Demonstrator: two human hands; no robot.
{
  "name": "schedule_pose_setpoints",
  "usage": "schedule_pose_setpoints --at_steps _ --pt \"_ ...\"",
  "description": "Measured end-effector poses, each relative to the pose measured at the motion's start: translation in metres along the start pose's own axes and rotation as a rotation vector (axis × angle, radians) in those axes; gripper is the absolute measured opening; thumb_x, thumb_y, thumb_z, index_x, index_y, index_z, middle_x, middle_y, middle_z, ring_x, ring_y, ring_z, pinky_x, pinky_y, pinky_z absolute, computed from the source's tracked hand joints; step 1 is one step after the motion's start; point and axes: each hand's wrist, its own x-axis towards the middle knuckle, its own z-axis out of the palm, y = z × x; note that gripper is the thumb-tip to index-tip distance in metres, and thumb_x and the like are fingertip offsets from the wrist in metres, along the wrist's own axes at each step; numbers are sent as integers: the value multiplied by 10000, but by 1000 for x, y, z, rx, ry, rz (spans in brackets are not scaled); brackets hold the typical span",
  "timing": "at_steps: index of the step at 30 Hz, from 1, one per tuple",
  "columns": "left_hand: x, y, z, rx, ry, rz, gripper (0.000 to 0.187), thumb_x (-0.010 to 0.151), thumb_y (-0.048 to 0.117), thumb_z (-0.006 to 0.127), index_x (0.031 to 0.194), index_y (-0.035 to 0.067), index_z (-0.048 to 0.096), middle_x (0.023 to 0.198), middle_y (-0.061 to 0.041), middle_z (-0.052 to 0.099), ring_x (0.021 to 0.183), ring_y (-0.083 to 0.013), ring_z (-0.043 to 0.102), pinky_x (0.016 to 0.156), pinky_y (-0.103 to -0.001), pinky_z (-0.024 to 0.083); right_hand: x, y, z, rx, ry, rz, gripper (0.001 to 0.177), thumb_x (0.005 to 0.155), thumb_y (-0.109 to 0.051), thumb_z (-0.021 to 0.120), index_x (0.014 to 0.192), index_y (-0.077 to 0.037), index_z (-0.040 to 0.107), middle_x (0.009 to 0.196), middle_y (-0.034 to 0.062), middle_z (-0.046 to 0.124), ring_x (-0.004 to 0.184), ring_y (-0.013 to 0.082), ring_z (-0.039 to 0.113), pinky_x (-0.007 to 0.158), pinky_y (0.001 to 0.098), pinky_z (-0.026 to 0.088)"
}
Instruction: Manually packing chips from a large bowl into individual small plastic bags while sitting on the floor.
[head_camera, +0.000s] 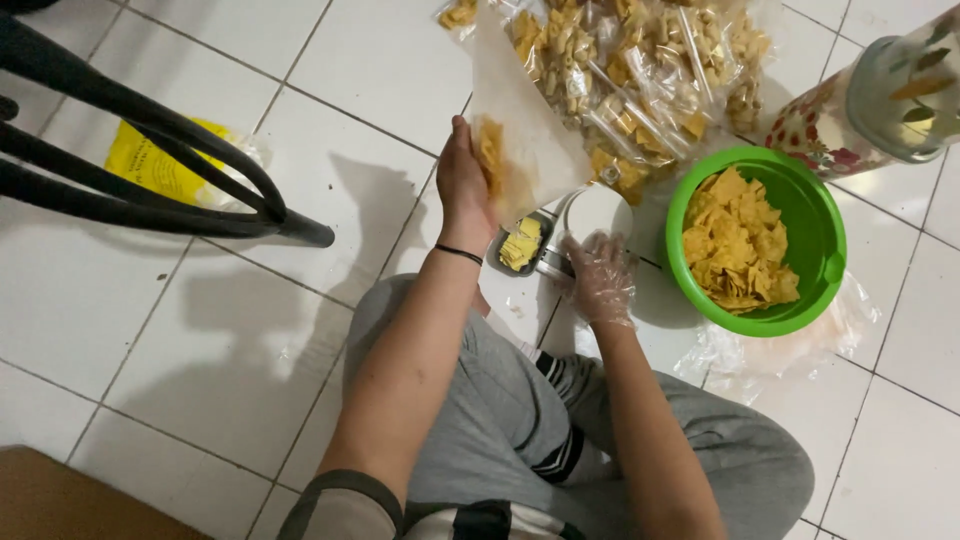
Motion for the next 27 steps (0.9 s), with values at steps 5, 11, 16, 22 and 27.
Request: schedule_pose_setpoints --at_steps 5,11,16,22,27 --pt "-36 16 17 81 -63 26 675 1004 568 506 1441 55 539 1501 -261 509 1450 -416 425 1160 -559 324 45 3 31 92 305 -122 296 1020 -476 603 1231 -296 707 1185 32 691 1234 248 629 946 481 539" --pt "-19 -1 11 78 -80 23 571 1024 515 539 1349 49 598 1379 -243 593 1360 -377 513 1111 -557 394 63 -36 6 14 361 -295 204 933 -390 675 909 -212 773 821 38 747 847 285 756 737 445 617" --pt "2 -16 1 47 -100 29 497 1022 505 572 1233 61 643 1219 -185 651 1197 -316 598 1007 -521 486 122 -16 66 -117 454 -383 205 876 -337 653 790 -177 745 711 46 716 759 317 754 645 476 618" --pt "9 -24 0 52 -121 34 442 1017 505 581 1096 76 653 1111 -153 661 1102 -277 621 937 -495 527 143 -22 93 -376 569 -250 321 930 -322 500 954 -103 734 847 57 705 949 267 720 809 419 603" --pt "11 -24 1 47 -125 37 424 1009 500 590 1033 81 653 1025 -140 676 1005 -271 652 853 -477 566 151 -7 87 -269 262 -410 250 898 -389 604 931 -204 769 879 -15 763 957 239 750 796 507 605"
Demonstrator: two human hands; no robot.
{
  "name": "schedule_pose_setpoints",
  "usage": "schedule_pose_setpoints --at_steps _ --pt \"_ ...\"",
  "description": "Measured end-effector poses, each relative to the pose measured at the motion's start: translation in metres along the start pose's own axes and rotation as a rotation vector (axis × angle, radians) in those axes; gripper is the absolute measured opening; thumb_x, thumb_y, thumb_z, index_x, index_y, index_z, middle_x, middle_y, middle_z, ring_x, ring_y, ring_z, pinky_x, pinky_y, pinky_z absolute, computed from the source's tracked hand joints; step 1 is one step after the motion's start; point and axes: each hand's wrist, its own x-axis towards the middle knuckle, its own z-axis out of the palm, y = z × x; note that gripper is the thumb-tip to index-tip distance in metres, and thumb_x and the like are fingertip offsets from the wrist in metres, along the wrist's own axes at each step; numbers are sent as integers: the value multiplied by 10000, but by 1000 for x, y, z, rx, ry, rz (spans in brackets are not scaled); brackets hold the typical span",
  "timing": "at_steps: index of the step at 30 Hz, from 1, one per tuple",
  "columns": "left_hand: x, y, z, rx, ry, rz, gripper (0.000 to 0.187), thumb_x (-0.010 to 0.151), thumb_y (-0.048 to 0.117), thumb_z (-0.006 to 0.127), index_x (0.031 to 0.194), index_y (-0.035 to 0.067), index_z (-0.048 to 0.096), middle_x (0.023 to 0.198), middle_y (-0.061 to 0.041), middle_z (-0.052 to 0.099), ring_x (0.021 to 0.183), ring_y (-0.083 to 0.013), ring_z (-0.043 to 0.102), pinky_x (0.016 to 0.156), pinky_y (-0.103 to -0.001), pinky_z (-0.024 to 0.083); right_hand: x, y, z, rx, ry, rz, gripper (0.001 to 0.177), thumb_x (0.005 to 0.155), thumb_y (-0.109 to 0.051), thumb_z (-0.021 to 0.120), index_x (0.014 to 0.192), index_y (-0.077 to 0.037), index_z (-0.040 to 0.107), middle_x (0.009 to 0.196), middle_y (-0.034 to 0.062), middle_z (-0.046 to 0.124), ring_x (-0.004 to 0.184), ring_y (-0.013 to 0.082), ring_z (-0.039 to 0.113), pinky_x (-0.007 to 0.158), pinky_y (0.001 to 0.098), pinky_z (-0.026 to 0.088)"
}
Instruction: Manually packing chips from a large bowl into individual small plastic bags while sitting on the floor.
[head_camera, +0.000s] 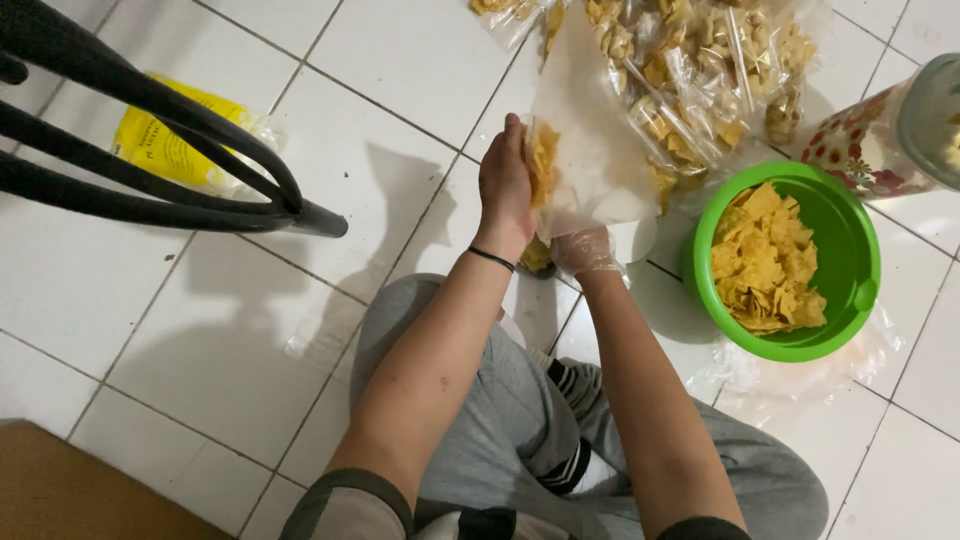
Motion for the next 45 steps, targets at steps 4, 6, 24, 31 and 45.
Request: schedule_pose_setpoints --at_steps 4,6,24,31,45 --pt "-3 4 1 2 -1 -15 422 1004 506 583 1002 89 646 975 -142 681 936 -269 671 798 -453 583 -20 -20 -59 188 -64 44 378 982 -308 579 1234 -48 687 1184 70 722 1271 259 608 1033 373 470" --pt "-6 5 1 2 3 -19 422 1007 502 580 1003 85 642 982 -145 678 943 -271 666 804 -461 580 -19 -22 -56 347 -137 153 495 1045 -288 513 1398 44 612 1339 77 668 1415 200 497 1131 181 375" --pt "-1 1 0 -4 -1 -26 423 996 504 606 992 83 642 1016 -161 690 1008 -300 675 848 -488 570 8 -56 23 -231 372 644 257 1002 -237 591 1130 -80 749 1155 61 742 1216 299 650 1134 492 443" --pt "-8 1 5 41 25 37 424 986 517 607 889 104 614 855 -84 649 820 -207 664 713 -392 591 -7 -19 -39 465 169 332 196 814 -402 648 875 -240 739 861 -13 739 917 265 739 752 465 609" --pt "-39 -3 15 266 -14 251 424 983 529 598 890 116 627 724 -29 638 700 -136 651 607 -325 592 -135 30 -240 1521 746 519 89 942 -66 687 1027 -56 713 887 84 689 784 179 667 637 311 577"
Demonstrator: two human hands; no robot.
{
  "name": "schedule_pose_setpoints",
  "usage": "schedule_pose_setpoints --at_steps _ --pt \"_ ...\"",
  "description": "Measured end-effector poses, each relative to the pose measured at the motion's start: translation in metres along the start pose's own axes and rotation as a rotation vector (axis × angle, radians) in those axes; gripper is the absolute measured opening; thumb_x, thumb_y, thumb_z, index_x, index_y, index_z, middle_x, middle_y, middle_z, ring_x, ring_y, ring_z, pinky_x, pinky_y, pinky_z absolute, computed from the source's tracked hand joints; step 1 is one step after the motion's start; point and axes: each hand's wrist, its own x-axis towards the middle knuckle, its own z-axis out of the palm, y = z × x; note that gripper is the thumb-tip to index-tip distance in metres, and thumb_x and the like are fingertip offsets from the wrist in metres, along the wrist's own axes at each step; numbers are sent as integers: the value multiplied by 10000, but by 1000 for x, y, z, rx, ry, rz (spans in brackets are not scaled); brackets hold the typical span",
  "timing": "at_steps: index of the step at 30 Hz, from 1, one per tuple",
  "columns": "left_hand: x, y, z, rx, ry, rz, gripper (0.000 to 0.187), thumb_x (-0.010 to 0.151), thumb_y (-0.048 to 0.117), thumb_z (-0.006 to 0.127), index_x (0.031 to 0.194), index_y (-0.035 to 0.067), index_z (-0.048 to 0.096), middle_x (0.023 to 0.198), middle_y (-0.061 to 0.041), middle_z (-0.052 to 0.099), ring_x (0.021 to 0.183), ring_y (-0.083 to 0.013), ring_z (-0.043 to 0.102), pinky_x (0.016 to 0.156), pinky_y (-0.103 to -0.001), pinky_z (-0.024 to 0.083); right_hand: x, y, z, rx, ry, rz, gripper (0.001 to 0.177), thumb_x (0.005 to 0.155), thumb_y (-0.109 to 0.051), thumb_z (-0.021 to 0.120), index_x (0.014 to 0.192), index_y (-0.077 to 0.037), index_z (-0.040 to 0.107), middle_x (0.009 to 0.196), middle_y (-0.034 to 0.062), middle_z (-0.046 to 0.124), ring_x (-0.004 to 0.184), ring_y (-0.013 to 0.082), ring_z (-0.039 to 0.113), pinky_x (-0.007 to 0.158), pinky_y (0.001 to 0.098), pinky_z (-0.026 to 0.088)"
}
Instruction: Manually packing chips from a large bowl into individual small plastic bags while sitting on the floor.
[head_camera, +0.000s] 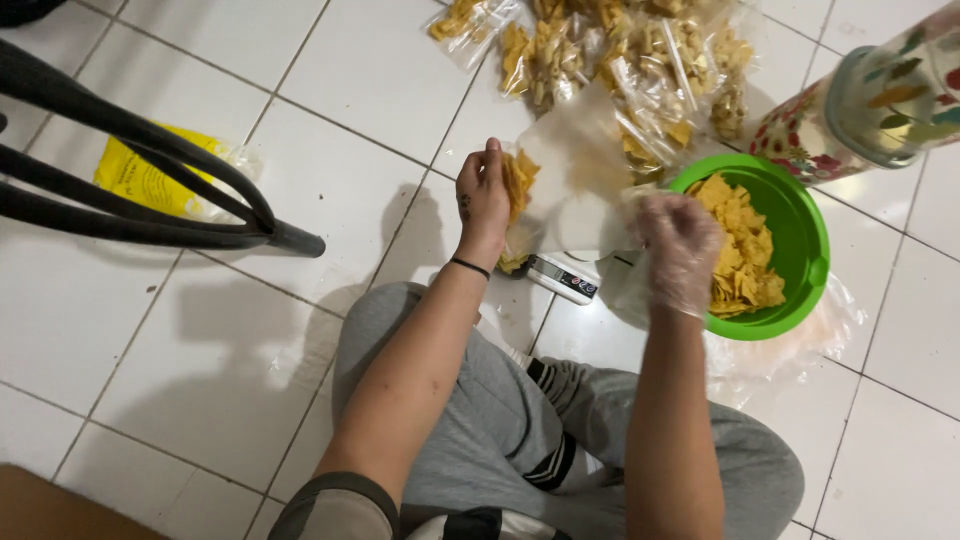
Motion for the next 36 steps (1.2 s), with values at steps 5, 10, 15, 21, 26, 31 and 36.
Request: schedule_pose_setpoints --at_steps 5,10,15,21,26,31,36 --pt "-8 -12 2 138 -19 78 418 1012 484 587 937 75 625 722 -47 631 726 -148 655 645 -317 572 -6 -53 -32 184 63 -74 218 953 -51 845 927 -24 630 905 177 700 791 269 755 624 349 654" --pt "-2 -42 0 245 -63 131 409 1022 501 584 951 102 633 737 -25 646 766 -143 666 682 -319 563 -24 -79 -16 -20 -3 -95 192 966 -96 817 926 -19 646 835 135 683 772 214 713 645 365 620" --pt "-1 -59 0 364 -101 190 418 1023 542 575 975 134 652 765 -37 669 824 -189 697 735 -364 562 -32 -78 -8 -234 -53 -53 163 853 -115 878 865 -61 725 738 104 702 712 144 698 608 317 558" --pt "-10 -50 4 338 -110 218 396 1033 473 582 943 92 648 735 -69 611 784 -187 627 716 -356 527 -17 -47 -2 -79 -110 130 308 698 -16 910 873 -31 657 702 46 632 667 126 665 655 242 580" --pt "-7 -56 5 306 -120 204 394 1036 478 585 949 99 652 750 -18 578 786 -138 590 701 -309 499 -10 -51 -5 -91 -296 241 880 730 90 830 1497 -108 446 928 210 692 807 265 725 682 321 629" --pt "-8 -57 7 312 -133 159 396 1024 497 595 943 113 650 774 -19 588 809 -137 583 742 -312 486 -14 -59 -5 -194 -358 207 498 701 -32 913 1144 37 696 772 181 682 626 197 694 558 277 579" --pt "-14 -50 6 307 -138 108 441 1030 516 570 918 95 636 781 -17 577 836 -140 563 760 -323 478 -4 -50 -4 -208 -359 185 234 797 -30 827 996 49 733 646 155 643 524 205 649 511 318 566"
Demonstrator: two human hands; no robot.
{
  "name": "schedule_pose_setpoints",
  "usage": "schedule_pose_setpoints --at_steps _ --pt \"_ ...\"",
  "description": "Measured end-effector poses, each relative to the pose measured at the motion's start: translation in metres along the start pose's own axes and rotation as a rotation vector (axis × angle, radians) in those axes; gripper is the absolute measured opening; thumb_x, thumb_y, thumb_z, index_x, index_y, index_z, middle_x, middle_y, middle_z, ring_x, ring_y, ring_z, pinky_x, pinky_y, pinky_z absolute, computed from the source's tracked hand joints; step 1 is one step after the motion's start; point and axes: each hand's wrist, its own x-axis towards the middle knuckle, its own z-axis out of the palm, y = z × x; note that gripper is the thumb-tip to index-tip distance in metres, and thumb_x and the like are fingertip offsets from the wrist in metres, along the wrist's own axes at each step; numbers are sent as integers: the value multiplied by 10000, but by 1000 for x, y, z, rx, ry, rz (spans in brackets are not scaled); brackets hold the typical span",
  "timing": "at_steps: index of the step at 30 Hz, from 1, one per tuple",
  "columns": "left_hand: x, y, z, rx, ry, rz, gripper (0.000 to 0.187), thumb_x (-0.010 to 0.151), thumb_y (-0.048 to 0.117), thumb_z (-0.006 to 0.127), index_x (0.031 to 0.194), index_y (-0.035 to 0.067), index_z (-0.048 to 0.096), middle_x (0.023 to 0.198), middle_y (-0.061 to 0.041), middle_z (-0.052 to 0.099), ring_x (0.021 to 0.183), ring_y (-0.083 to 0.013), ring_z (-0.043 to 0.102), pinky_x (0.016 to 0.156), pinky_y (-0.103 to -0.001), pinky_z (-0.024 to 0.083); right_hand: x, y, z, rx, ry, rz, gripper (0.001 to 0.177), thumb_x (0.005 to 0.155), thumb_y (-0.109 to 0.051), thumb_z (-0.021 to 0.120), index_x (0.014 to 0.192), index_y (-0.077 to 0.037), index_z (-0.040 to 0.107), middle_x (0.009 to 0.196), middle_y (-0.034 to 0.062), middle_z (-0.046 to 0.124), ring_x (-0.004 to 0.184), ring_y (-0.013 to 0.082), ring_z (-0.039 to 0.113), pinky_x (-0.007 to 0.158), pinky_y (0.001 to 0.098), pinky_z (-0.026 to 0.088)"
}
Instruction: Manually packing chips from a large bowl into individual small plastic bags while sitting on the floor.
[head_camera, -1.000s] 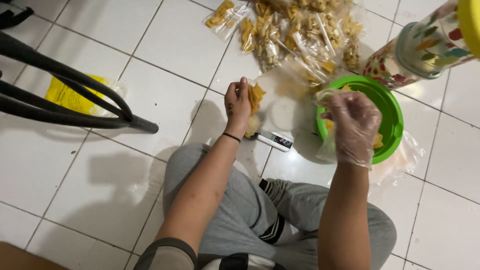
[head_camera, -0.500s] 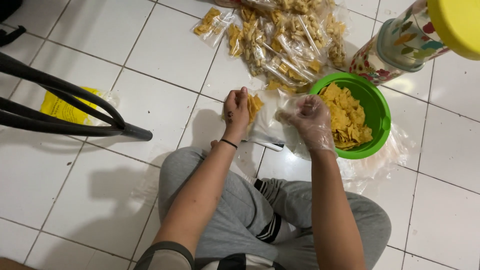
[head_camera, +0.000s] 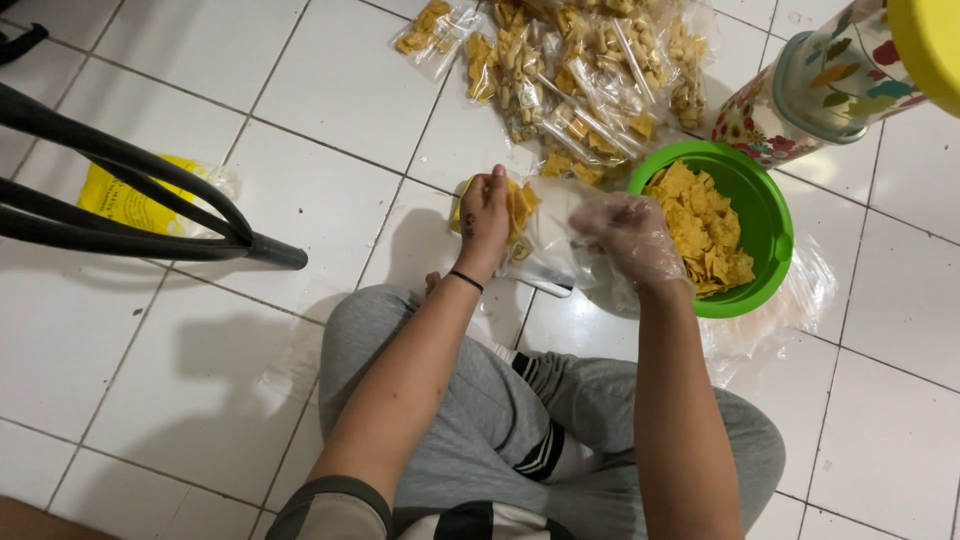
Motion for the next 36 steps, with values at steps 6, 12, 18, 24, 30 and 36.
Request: schedule_pose_setpoints --at_steps 6,12,18,24,30,36 --pt "8 -8 -4 -351 -181 -436 397 917 457 731 916 76 618 932 -81 674 925 -213 684 785 -331 557 14 27 -22 192 123 -17 104 894 -42 784 947 11 711 594 159 604 477 223 644 445 334 559" --pt "4 -13 -2 -536 -559 -570 377 828 274 897 1093 107 686 1050 -99 736 919 -244 754 737 -381 639 12 23 -52 217 150 -48 110 932 -24 777 930 -6 669 731 134 631 555 190 623 475 275 487" --pt "2 -7 0 -624 -568 -497 304 864 193 850 1092 201 649 1071 -65 695 970 -237 729 797 -357 628 21 39 -70 266 124 -107 134 887 34 764 1007 -2 715 778 121 651 608 201 676 512 246 526" --pt "-6 12 -4 -693 -566 -573 215 871 294 837 891 174 659 997 -108 747 905 -239 745 752 -393 632 14 18 -57 250 145 -85 144 835 76 753 963 17 726 736 131 633 601 196 657 525 250 532" --pt "14 -36 7 -742 -462 -502 182 847 97 830 926 117 667 994 -158 738 956 -303 732 809 -416 617 17 22 -51 162 193 -38 154 825 -3 784 964 -44 733 758 85 661 639 142 652 560 244 572" --pt "16 -27 1 -773 -309 -431 166 871 147 824 959 128 685 999 -164 736 965 -301 723 831 -409 604 19 41 -45 511 324 21 379 992 -325 673 1228 -30 655 925 155 735 813 220 785 732 319 680"
